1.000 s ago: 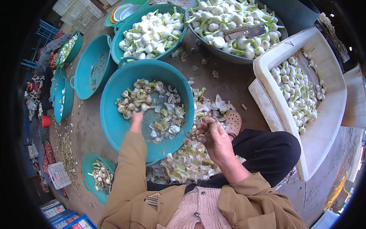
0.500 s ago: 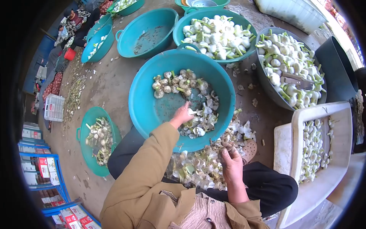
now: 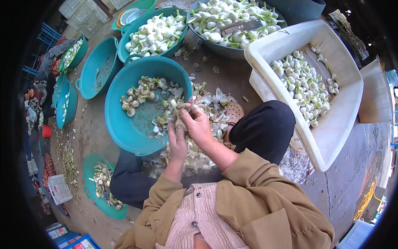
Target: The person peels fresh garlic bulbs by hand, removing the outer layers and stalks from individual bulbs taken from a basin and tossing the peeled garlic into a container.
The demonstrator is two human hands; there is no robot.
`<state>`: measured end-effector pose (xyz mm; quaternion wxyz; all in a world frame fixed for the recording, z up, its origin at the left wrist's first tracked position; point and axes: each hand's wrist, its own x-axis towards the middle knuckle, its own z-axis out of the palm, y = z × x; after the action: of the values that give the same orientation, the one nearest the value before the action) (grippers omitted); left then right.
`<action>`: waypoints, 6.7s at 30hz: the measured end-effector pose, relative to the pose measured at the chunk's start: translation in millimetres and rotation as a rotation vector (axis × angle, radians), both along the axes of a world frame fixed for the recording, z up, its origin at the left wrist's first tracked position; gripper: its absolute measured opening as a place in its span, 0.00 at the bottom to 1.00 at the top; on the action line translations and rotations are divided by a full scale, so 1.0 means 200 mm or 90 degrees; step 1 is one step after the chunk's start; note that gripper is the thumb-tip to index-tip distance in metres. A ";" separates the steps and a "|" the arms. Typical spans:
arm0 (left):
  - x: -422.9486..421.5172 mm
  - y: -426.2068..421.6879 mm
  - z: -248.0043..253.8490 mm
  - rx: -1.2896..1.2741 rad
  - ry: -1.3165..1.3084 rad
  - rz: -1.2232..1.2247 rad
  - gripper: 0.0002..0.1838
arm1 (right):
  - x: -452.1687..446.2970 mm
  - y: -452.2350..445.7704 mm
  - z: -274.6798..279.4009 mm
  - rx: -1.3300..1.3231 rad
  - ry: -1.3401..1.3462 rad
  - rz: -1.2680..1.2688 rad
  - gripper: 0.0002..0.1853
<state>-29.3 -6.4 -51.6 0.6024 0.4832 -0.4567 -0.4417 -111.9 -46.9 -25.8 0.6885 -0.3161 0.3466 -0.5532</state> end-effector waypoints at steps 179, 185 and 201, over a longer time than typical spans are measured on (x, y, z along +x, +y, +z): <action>0.26 0.13 0.34 -0.037 -0.489 0.075 0.02 | -0.10 0.03 0.14 0.169 -0.090 0.307 0.23; 0.28 0.17 0.41 -0.053 -0.543 -0.026 0.05 | -0.02 0.08 0.04 -0.008 0.059 0.187 0.17; 0.24 0.15 0.32 0.064 0.073 -0.036 0.10 | -0.03 0.01 0.00 -0.134 0.036 0.163 0.14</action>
<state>18.7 23.6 12.2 0.5899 0.4736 -0.4118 -0.5080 -116.9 -44.9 -26.2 0.7066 -0.4434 0.2628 -0.4847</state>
